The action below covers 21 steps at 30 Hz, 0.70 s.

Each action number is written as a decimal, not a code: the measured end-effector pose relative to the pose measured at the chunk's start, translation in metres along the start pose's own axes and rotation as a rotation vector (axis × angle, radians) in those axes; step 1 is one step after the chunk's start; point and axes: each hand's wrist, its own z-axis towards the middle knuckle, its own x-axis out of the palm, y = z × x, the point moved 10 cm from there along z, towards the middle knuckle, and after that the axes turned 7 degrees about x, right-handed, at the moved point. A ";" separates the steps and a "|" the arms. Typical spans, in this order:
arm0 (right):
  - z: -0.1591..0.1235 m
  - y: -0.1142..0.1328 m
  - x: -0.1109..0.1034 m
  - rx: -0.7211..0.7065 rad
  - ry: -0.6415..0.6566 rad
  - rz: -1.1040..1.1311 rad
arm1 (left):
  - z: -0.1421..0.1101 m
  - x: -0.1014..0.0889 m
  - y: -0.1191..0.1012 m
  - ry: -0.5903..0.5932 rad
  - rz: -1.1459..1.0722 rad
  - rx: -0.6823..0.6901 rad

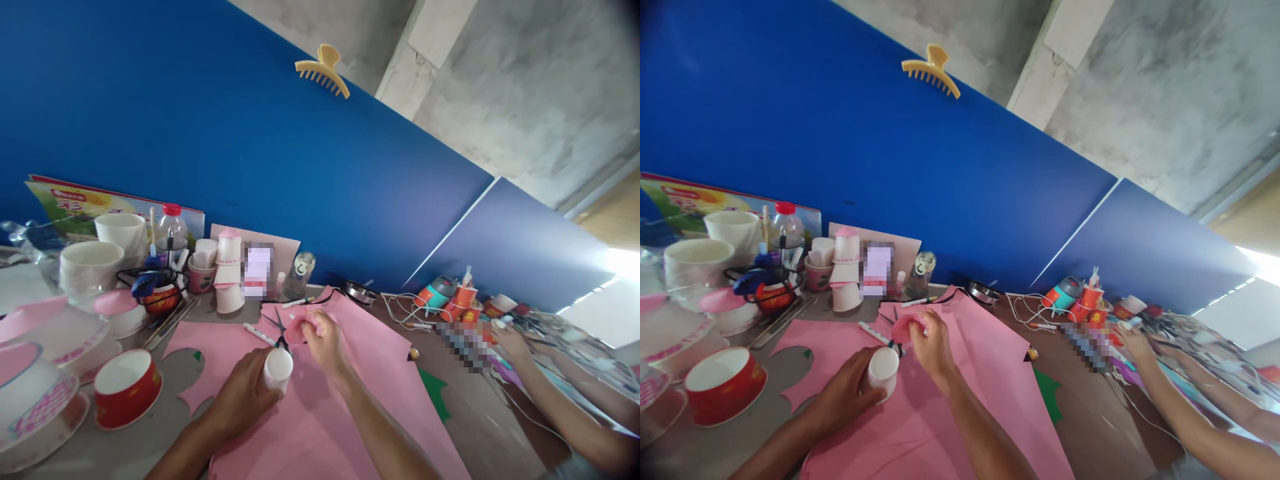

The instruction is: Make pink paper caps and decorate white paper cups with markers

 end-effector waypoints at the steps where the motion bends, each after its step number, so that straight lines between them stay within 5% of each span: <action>1: 0.006 -0.020 0.004 0.107 0.050 -0.122 | 0.000 0.001 0.000 0.004 -0.015 0.002; 5: 0.005 -0.066 0.017 0.206 0.241 -0.200 | -0.002 0.003 0.000 0.016 -0.014 0.010; 9: -0.007 -0.082 0.020 0.233 0.301 -0.217 | -0.002 0.006 0.000 0.012 -0.010 0.021; 14: 0.014 -0.061 0.015 0.190 0.188 -0.195 | -0.003 0.008 0.004 0.027 -0.008 0.009; 21: 0.075 -0.036 0.058 0.176 0.114 -0.199 | -0.003 0.009 0.001 0.051 -0.018 0.008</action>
